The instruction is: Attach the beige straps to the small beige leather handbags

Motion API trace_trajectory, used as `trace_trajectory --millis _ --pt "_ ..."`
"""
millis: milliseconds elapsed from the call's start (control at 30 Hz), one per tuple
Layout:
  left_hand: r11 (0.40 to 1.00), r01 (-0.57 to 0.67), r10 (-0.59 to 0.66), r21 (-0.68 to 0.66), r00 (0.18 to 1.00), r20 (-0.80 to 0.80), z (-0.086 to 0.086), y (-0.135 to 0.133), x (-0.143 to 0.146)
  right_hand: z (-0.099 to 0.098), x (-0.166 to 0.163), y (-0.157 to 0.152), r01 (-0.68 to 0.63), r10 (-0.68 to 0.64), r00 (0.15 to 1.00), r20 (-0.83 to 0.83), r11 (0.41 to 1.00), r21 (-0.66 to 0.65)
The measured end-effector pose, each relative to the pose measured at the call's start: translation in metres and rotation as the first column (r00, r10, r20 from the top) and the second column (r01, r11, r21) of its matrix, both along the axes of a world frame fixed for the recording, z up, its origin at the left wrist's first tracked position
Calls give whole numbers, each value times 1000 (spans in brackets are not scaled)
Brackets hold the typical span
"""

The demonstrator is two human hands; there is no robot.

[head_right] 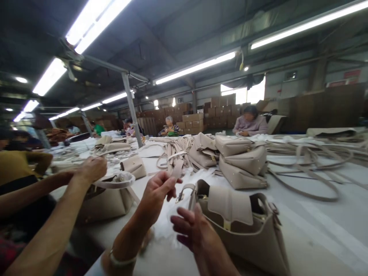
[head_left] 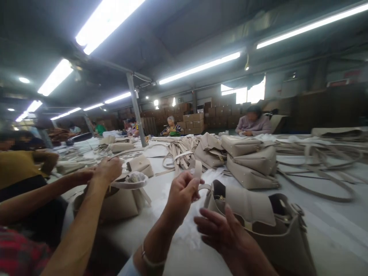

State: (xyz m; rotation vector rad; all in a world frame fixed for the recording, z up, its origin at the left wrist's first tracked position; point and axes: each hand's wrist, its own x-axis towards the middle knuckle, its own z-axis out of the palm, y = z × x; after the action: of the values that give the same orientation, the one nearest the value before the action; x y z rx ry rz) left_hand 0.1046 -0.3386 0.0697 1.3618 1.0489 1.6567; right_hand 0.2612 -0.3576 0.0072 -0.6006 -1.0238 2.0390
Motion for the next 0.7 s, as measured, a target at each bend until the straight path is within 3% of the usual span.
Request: trace_trajectory --millis 67,167,233,333,467,533,600,700 --pt "992 67 -68 -105 998 -10 -25 -39 -6 9 -33 7 -111 101 980 -172 992 -51" --pt "957 125 -127 -261 992 8 -60 -91 -18 24 -74 33 -36 -9 962 -274 986 -160" --pt "930 111 -100 -350 994 47 -68 -114 -30 33 -87 56 7 -55 955 -292 987 -164" --pt "930 -35 70 -367 994 84 -42 -112 -68 46 -88 86 51 -94 948 -304 988 -146" --pt "931 -148 202 -333 970 134 29 -49 -155 68 -67 109 161 -178 930 -322 984 -77" --pt "935 -172 233 -310 957 173 51 -18 -190 79 -52 113 227 -227 915 -332 973 -40" --pt "935 -174 244 -309 947 207 56 -2 -206 89 -36 115 287 -272 901 -338 958 -6" --pt "930 -135 227 -341 942 246 37 -12 -187 102 -10 115 370 -335 878 -342 928 41"
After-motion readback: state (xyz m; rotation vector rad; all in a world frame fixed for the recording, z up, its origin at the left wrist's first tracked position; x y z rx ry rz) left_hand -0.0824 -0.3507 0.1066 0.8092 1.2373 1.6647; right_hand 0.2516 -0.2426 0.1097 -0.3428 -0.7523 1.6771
